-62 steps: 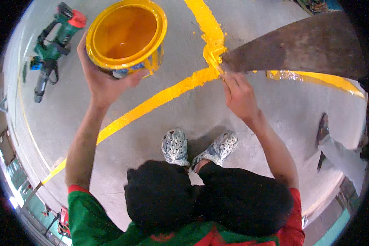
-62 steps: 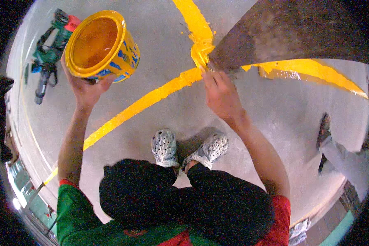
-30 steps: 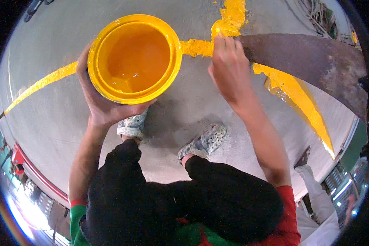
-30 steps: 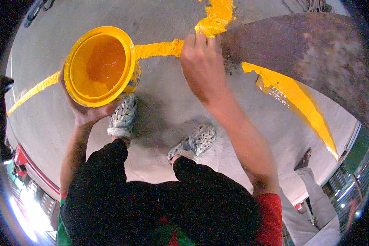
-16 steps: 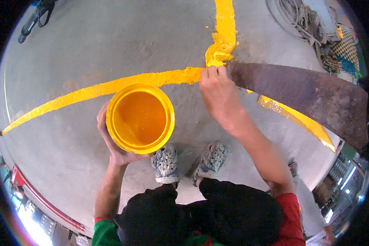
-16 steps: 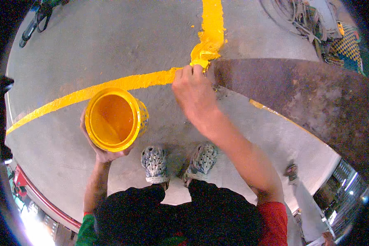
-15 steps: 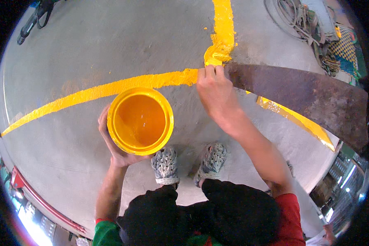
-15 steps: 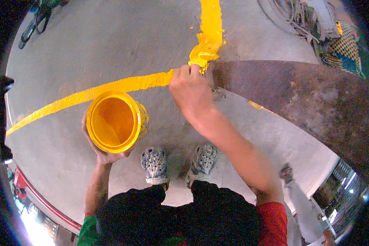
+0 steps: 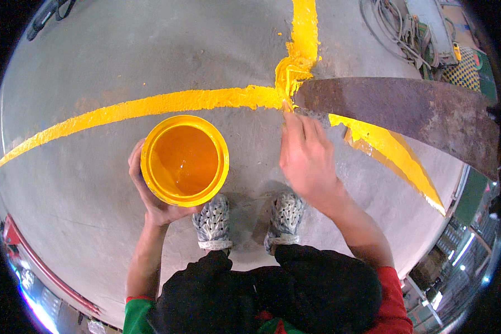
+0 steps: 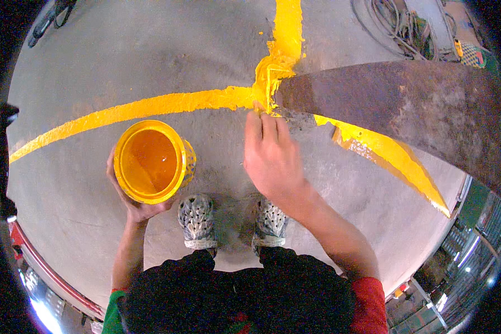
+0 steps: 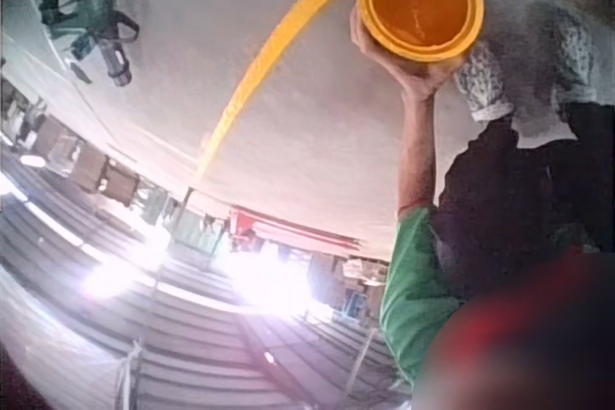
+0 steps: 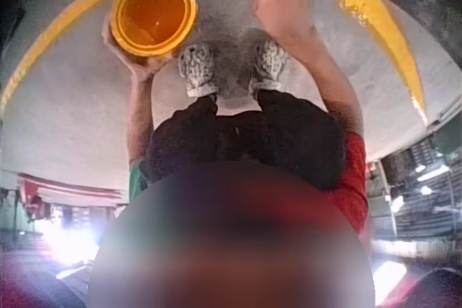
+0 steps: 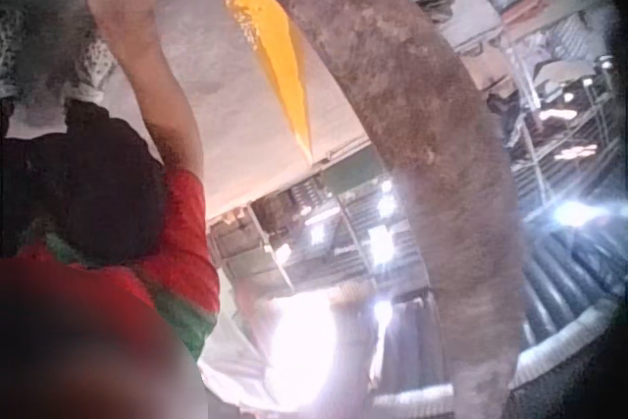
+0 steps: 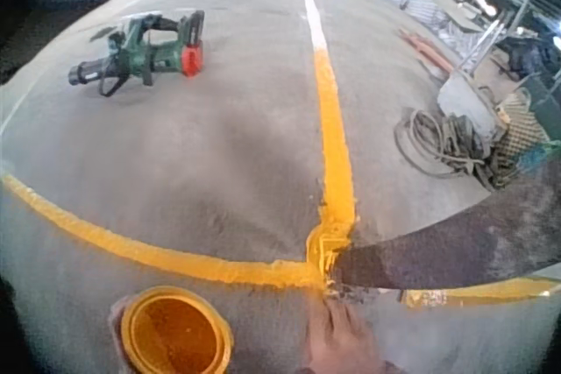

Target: The person paints a yellow line on a concrete floor using a paintbrush and a small yellow paint container. They repeatedly dip the brush into the paint and apply it along a pre-marked path, extending the line across the floor.

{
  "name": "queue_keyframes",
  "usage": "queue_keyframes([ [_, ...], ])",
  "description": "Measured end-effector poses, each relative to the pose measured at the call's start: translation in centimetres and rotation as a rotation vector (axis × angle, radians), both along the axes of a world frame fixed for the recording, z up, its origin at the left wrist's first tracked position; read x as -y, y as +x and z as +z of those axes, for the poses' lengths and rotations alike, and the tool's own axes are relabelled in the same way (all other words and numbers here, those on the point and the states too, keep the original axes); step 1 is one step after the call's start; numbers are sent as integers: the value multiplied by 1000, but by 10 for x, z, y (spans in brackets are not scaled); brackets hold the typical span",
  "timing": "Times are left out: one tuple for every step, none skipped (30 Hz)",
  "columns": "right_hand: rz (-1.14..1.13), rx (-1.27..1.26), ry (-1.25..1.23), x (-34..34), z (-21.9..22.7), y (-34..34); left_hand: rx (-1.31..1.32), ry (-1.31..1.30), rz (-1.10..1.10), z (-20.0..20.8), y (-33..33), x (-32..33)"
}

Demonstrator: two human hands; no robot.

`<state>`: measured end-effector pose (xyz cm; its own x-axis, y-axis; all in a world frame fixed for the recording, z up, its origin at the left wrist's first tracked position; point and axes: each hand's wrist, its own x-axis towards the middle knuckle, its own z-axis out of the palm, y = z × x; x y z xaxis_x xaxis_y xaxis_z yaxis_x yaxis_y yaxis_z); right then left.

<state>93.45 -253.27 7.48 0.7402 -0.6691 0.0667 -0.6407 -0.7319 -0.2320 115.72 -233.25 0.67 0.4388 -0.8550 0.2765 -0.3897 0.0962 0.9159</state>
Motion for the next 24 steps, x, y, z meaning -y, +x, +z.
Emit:
queue_keyframes([
  [0,-37,-26,10,5,9,19,22,13,2,-1,0],
  [-34,-138,3,20,12,19,37,50,25,3,-3,1],
  [-77,-136,8,31,19,30,75,70,32,5,-4,-1],
  [-102,-143,24,49,23,44,6,29,40,3,-8,-2],
  [-138,-167,27,80,23,63,3,29,63,3,-11,-4],
  [-130,-138,-12,103,25,85,6,37,79,3,-14,-9],
  [-109,-45,-191,114,20,99,16,26,95,1,-16,-12],
  [-163,-183,-112,136,20,115,-13,6,91,0,-15,-16],
  [-217,-321,-42,155,19,125,-28,1,114,-3,-15,-18],
  [-243,-421,-9,164,13,126,-51,-4,136,-5,-13,-23],
  [-273,-514,23,172,9,124,-68,-11,156,-7,-10,-25],
  [-307,-603,52,178,6,120,-46,-14,145,-10,-6,-27],
  [-380,-412,-34,177,0,111,-27,-10,136,-11,-2,-30],
  [-443,-221,-121,168,-10,102,-10,-5,132,-12,2,-33],
  [-494,-24,-210,165,-16,95,-14,11,120,-13,7,-37],
  [-485,-103,-248,169,-16,88,-20,30,108,-13,11,-42],
  [-474,-189,-280,171,-17,79,-31,57,95,-13,14,-47],
  [-464,-277,-312,169,-19,72,-45,73,103,-14,17,-51],
  [-497,-268,-285,168,-23,68,-77,86,91,-17,19,-53],
  [-532,-255,-257,167,-26,65,-100,76,91,-20,21,-54],
  [-567,-244,-208,165,-29,64,-118,67,93,-23,23,-54],
  [-570,-240,-223,163,-32,65,-128,62,90,-25,24,-55],
  [-575,-243,-216,159,-35,67,-136,60,84,-27,25,-54],
  [-582,-234,-229,155,-39,69,-124,80,77,-27,26,-54],
])
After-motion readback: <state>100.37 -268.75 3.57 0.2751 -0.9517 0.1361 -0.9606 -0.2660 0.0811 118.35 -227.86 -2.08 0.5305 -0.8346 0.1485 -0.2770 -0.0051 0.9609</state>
